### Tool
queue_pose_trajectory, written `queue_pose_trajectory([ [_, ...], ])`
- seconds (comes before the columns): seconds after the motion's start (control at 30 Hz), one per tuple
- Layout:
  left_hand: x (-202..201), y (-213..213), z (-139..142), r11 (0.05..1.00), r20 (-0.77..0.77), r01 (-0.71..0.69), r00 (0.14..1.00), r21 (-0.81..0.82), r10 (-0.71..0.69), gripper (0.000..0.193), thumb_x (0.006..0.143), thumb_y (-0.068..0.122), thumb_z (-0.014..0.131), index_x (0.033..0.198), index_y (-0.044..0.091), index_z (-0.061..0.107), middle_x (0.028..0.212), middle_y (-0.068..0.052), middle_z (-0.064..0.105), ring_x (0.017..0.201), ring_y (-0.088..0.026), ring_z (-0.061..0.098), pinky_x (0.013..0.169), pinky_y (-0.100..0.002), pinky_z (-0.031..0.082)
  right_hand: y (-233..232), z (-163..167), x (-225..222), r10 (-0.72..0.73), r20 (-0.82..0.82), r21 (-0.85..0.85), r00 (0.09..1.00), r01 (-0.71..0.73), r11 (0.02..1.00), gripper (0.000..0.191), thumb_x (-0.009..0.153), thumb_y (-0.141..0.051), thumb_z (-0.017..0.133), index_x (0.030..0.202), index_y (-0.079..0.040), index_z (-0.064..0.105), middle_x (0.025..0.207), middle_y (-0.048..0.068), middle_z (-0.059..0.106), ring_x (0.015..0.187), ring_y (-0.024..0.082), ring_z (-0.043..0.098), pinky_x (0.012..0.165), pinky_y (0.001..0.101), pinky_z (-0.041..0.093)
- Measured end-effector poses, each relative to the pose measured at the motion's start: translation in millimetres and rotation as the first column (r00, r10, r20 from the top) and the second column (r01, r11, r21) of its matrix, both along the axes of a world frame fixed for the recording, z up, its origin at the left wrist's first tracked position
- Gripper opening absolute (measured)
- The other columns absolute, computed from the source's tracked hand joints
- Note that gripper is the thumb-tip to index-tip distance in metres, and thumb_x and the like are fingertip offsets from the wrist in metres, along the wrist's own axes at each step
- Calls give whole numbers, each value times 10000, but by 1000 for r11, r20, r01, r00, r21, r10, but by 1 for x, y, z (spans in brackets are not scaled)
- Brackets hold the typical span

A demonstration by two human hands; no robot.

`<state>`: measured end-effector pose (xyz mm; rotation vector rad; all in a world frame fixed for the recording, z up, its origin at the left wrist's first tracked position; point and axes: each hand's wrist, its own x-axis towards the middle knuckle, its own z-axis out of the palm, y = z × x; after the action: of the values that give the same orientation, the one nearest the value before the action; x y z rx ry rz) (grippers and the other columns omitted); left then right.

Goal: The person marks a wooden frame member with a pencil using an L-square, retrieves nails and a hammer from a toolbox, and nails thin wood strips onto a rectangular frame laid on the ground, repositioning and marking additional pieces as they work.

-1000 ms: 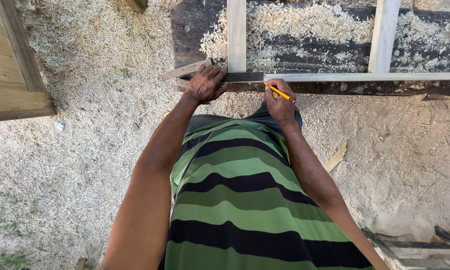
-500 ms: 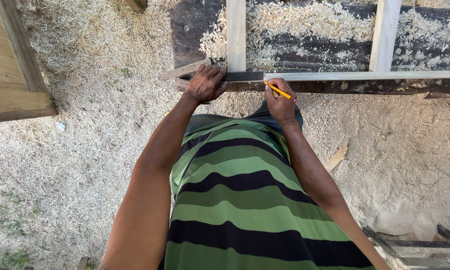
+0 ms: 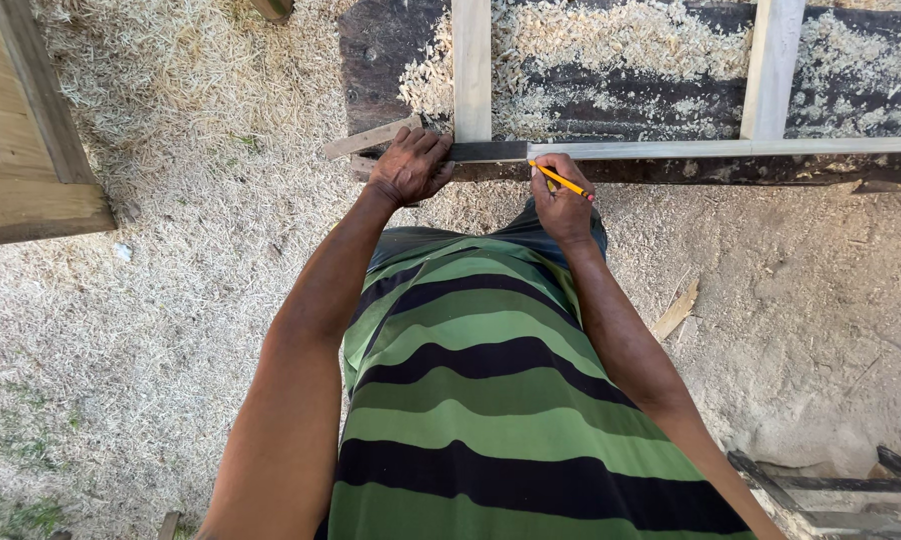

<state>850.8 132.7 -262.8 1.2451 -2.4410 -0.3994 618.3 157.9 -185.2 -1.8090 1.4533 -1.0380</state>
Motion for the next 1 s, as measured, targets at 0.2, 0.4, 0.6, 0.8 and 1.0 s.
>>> queue_pose_trajectory([
  [0.2,0,0,1,1000,-7,1,1000,-5,-1,461,978,329,622,1298,-3,624,1077,-141,626,1031,-302,592,956,-445,458,-1,3,1,5,-19,-14,1000,-5,1000,113,990,-10,694,1087,-10,635,1024,129,728,918,199,744,800,311,593],
  [0.4,-1,0,4,999,38,-1,999,49,-1,448,983,327,594,1296,6,610,1067,-135,611,995,-291,584,942,-442,456,-2,7,3,5,-46,-34,999,-7,999,109,980,-8,691,1074,-8,635,1013,132,723,915,216,741,805,312,590],
  [0.6,-2,-1,6,1000,18,-1,1000,18,1,415,965,320,598,1270,38,618,1069,-127,614,981,-279,585,913,-438,452,-3,7,2,-12,-10,5,1000,12,1000,108,984,-14,692,1080,-6,643,1006,124,720,905,197,732,800,313,586],
  [0.8,-2,-3,7,999,-2,2,1000,33,-2,399,960,292,631,1271,42,612,1056,-120,612,984,-285,588,910,-443,452,-5,5,2,-13,124,77,992,3,997,103,1009,-12,672,1105,-1,635,1038,116,713,954,170,726,841,299,601],
  [1.0,-2,-6,7,1000,-15,14,1000,-13,-14,402,962,304,643,1259,36,605,1062,-127,616,969,-298,587,893,-441,456,-8,3,-1,-17,54,58,998,14,998,99,1000,-10,679,1091,-7,639,1008,115,717,921,168,731,821,299,587],
])
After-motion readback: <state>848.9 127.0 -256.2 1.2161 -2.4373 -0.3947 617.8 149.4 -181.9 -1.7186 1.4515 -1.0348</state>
